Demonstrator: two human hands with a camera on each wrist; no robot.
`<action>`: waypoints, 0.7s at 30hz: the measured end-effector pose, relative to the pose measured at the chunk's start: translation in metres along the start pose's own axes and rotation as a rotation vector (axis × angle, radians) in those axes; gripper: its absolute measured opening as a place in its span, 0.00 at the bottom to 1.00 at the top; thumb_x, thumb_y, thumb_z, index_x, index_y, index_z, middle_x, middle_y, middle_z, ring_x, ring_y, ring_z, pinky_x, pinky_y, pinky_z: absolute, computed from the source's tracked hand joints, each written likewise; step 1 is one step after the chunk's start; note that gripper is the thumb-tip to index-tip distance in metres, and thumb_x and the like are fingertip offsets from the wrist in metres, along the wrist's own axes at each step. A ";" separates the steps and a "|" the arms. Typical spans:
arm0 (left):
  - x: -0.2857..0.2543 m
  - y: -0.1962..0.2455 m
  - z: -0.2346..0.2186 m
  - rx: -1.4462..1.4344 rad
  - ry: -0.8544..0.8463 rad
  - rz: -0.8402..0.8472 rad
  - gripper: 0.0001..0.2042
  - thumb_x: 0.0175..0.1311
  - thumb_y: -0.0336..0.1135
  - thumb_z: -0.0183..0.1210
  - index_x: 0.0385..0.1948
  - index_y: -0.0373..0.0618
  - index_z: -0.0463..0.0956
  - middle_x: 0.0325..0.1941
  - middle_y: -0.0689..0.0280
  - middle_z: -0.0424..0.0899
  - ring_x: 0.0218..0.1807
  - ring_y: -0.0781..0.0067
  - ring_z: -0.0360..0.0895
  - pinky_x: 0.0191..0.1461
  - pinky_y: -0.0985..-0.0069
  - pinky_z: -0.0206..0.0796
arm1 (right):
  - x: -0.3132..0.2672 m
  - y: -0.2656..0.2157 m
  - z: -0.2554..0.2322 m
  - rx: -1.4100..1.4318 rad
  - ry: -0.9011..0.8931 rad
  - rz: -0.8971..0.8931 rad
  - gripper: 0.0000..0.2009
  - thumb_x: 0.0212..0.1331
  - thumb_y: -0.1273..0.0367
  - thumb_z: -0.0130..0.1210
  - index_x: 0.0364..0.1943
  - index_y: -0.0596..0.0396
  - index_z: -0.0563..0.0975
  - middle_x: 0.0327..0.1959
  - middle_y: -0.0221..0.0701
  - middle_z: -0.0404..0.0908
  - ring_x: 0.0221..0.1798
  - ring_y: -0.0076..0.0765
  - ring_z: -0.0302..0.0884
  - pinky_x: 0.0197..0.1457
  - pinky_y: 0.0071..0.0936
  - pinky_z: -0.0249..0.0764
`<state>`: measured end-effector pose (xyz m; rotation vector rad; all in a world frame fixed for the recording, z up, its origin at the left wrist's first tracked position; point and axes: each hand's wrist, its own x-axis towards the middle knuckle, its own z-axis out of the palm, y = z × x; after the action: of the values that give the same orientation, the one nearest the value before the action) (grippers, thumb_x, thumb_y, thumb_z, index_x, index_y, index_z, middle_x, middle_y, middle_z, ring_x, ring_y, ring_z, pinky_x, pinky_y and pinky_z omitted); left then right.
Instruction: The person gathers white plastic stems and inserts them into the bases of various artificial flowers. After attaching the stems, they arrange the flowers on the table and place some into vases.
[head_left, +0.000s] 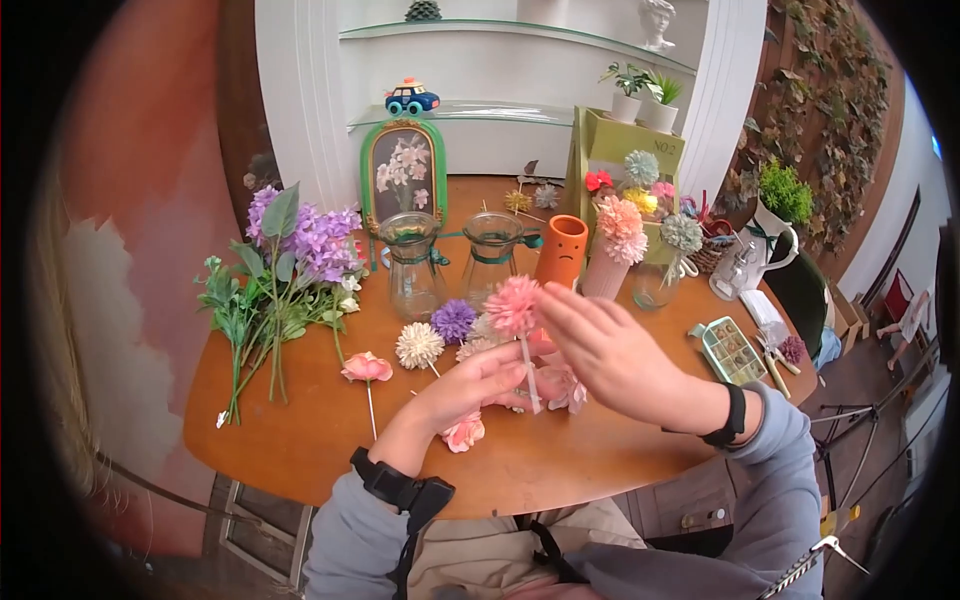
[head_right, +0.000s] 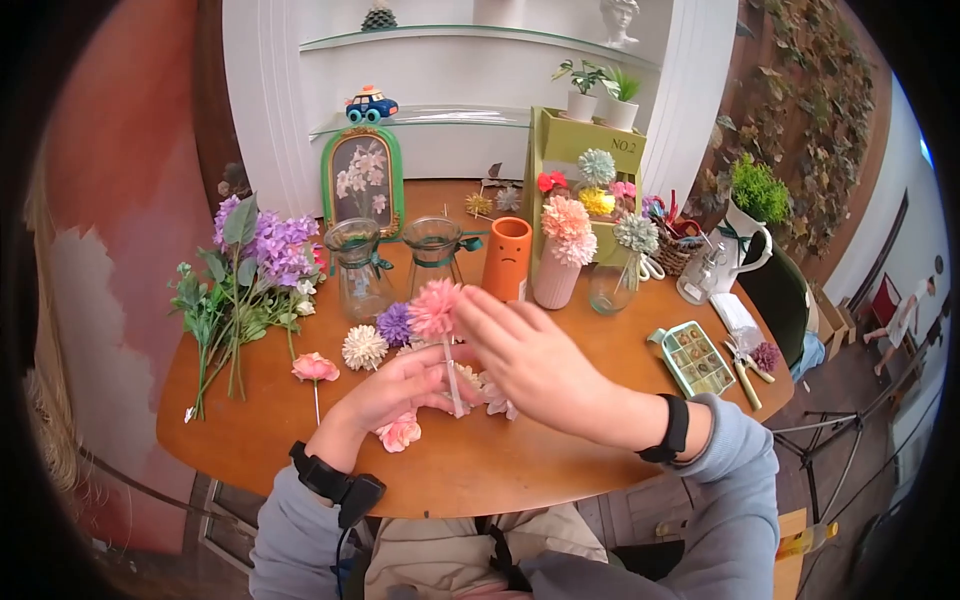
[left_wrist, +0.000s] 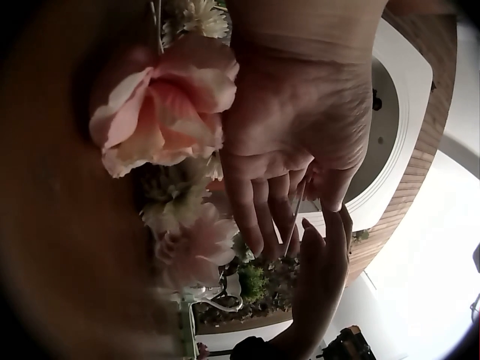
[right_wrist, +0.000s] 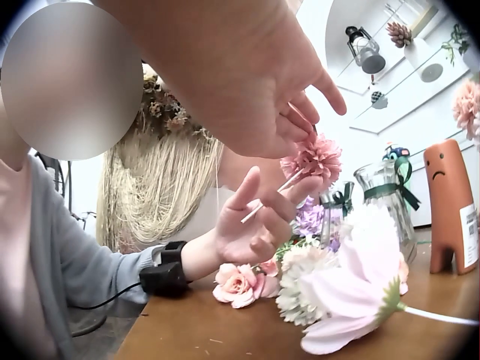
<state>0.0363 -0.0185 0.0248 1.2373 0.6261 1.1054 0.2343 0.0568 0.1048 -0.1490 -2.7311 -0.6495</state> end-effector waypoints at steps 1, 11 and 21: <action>-0.002 -0.002 -0.005 0.029 0.011 -0.009 0.24 0.70 0.45 0.45 0.61 0.38 0.58 0.40 0.61 0.76 0.47 0.67 0.75 0.48 0.71 0.70 | 0.000 -0.003 0.003 0.007 -0.008 -0.020 0.24 0.51 0.70 0.47 0.55 0.65 0.69 0.65 0.43 0.59 0.68 0.43 0.54 0.63 0.38 0.59; -0.006 -0.006 -0.010 0.077 0.137 -0.136 0.13 0.70 0.41 0.45 0.26 0.45 0.65 0.17 0.75 0.63 0.19 0.86 0.62 0.22 0.86 0.56 | 0.009 -0.005 0.007 0.754 0.147 0.216 0.29 0.51 0.75 0.54 0.61 0.49 0.63 0.58 0.41 0.64 0.57 0.50 0.66 0.52 0.36 0.72; -0.001 -0.005 -0.005 0.187 0.175 -0.055 0.22 0.71 0.43 0.45 0.63 0.49 0.60 0.37 0.68 0.73 0.31 0.84 0.72 0.36 0.85 0.66 | -0.010 0.038 0.009 1.019 0.191 0.436 0.14 0.44 0.83 0.49 0.38 0.57 0.73 0.36 0.37 0.68 0.41 0.44 0.74 0.44 0.32 0.74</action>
<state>0.0330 -0.0174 0.0188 1.2828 0.9084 1.1363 0.2472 0.0942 0.1094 -0.3782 -2.3780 0.7951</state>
